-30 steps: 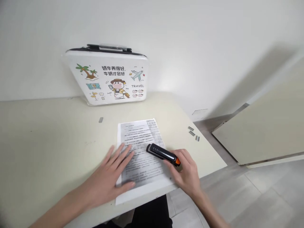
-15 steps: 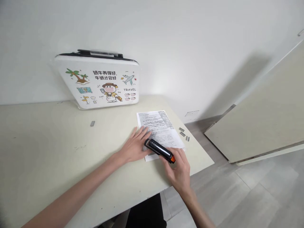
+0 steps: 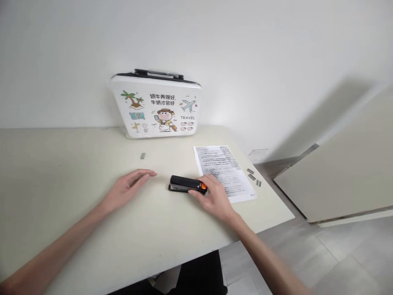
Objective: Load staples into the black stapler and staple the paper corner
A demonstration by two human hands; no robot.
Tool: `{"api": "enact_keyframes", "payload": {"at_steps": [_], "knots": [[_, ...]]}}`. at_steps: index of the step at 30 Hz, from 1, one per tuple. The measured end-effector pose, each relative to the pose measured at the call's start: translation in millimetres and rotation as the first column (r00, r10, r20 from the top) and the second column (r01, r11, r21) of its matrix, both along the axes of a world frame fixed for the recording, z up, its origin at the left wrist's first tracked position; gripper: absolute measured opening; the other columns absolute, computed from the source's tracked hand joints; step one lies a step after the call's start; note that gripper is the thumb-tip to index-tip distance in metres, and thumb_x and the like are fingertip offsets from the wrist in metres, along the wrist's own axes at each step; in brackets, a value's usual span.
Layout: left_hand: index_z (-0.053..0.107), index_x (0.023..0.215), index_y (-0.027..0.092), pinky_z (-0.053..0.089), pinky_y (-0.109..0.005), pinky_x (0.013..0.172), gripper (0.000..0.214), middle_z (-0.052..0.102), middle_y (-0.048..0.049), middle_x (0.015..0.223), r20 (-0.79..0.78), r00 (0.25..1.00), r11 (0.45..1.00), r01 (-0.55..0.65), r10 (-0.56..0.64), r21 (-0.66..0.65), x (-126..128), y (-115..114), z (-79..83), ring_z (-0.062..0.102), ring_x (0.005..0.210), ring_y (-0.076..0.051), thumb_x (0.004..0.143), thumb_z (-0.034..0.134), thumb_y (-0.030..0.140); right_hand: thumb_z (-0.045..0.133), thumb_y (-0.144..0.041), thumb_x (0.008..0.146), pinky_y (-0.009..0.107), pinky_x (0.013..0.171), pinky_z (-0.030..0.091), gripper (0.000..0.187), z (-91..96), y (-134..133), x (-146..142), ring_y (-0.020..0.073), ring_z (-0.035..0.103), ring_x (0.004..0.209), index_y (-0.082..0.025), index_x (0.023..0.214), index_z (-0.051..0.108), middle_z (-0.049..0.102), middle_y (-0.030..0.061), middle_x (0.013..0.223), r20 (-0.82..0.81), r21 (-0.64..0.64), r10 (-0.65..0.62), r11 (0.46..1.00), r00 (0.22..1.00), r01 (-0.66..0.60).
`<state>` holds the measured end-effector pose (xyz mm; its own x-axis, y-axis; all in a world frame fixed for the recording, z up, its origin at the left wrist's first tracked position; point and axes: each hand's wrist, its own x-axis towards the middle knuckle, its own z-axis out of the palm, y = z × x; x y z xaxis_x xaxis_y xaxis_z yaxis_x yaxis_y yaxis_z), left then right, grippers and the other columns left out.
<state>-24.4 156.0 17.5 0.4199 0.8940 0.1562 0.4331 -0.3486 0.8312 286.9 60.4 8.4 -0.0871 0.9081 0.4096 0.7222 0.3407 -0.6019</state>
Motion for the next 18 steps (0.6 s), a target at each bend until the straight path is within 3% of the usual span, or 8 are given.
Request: {"api": "enact_keyframes", "payload": {"at_steps": [4, 8, 14, 18], "knots": [[0.074, 0.102, 0.023, 0.056, -0.033, 0.087, 0.044, 0.079, -0.0064, 0.097, 0.118, 0.968, 0.975, -0.217, 0.221, -0.049, -23.4, 6.6, -2.2, 0.074, 0.092, -0.023, 0.099, 0.056, 0.062, 0.067, -0.055, 0.096, 0.036, 0.077, 0.052, 0.031, 0.8, 52.9, -44.2, 0.023, 0.066, 0.085, -0.024, 0.101, 0.068, 0.071, 0.0046, 0.092, -0.026, -0.08, 0.142, 0.986, 0.989, -0.144], [0.074, 0.099, 0.022, 0.051, -0.03, 0.071, 0.038, 0.074, -0.0051, 0.088, 0.21, 0.917, 0.94, -0.329, 0.34, -0.086, -27.8, 11.5, -4.4, 0.069, 0.081, -0.02, 0.097, 0.058, 0.057, 0.07, -0.053, 0.094, 0.034, 0.077, 0.05, 0.031, -2.4, 88.3, -74.9, 0.0216, 0.065, 0.086, -0.023, 0.101, 0.07, 0.072, 0.004, 0.092, -0.059, -0.111, 0.224, 0.967, 0.973, -0.229], [0.072, 0.096, 0.023, 0.05, -0.03, 0.076, 0.035, 0.071, -0.0031, 0.087, 0.249, 0.867, 0.902, -0.415, 0.432, -0.121, -24.6, 11.7, -5.6, 0.065, 0.085, -0.02, 0.099, 0.056, 0.054, 0.071, -0.054, 0.092, 0.036, 0.084, 0.053, 0.036, -13.7, 96.0, -82.2, 0.0234, 0.068, 0.095, -0.023, 0.111, 0.07, 0.075, 0.0058, 0.105, -0.163, -0.2, 0.2, 0.952, 0.966, -0.231], [0.071, 0.097, 0.023, 0.05, -0.031, 0.079, 0.033, 0.071, -0.0032, 0.09, 0.246, 0.858, 0.892, -0.43, 0.452, -0.139, -24.7, 13.3, -7.6, 0.066, 0.089, -0.021, 0.099, 0.056, 0.052, 0.039, -0.054, 0.109, 0.038, 0.096, 0.052, 0.044, -13.1, 88.6, -81.1, 0.0234, 0.068, 0.106, -0.024, 0.118, 0.07, 0.076, 0.0065, 0.115, -0.226, -0.219, 0.178, 0.949, 0.958, -0.228]]}}
